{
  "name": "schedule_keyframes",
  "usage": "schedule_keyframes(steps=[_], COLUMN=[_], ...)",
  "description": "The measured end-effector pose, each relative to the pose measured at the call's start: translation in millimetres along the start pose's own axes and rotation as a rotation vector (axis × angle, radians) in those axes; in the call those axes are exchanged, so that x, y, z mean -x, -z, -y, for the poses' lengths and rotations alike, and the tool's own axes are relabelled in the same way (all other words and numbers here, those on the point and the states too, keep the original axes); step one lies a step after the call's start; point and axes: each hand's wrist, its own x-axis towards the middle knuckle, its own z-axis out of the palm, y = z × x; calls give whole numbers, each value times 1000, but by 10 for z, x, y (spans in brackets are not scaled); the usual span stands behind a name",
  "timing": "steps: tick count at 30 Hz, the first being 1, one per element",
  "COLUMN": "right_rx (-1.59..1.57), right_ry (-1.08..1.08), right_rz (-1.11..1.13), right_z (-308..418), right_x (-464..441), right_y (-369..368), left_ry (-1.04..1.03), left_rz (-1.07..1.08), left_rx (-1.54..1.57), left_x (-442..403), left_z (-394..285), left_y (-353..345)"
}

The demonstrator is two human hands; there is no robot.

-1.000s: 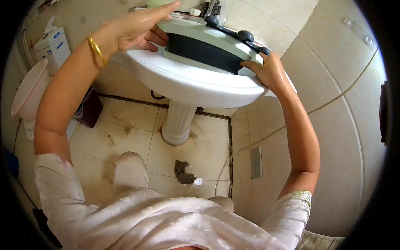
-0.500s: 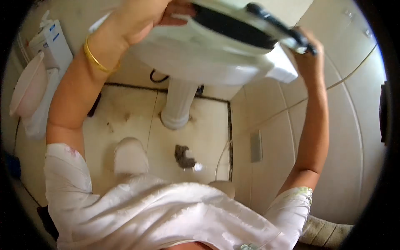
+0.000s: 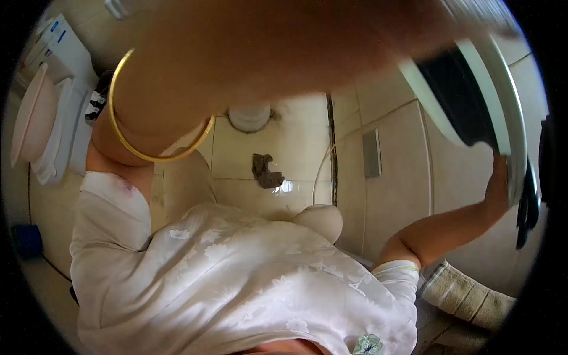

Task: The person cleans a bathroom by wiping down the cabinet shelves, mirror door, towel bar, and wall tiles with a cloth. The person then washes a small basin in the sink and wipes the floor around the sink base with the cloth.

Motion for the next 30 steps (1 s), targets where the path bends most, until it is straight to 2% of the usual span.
schedule_keyframes(steps=[5,7,10,13,15,17,21,26,30], right_rx=[-315,-294,-215,-142,-152,-214,-345,-503,-564], right_ry=[247,268,117,10,-38,-66,-139,-219,-225], right_rz=[168,208,257,275,253,281,411,528,672], right_z=[417,475,816,1146,1368,1585,1875,2042,1864], right_x=[9,94,360,835,1221,1636,2393,3021,3105], right_y=[472,430,376,211,3,-259,-679,-1260,-2071], left_ry=[-39,-45,-1,285,381,337,587,871,818], left_rz=[41,51,70,47,-26,-166,-313,-376,-315], left_rx=[37,93,226,170,164,127,142,65,-129], left_x=[23,16,133,436,672,934,1484,1940,1726], left_z=[225,395,769,1042,1357,1864,2633,3398,4164], left_y=[-321,-358,-372,-295,-220,-182,-131,64,389])
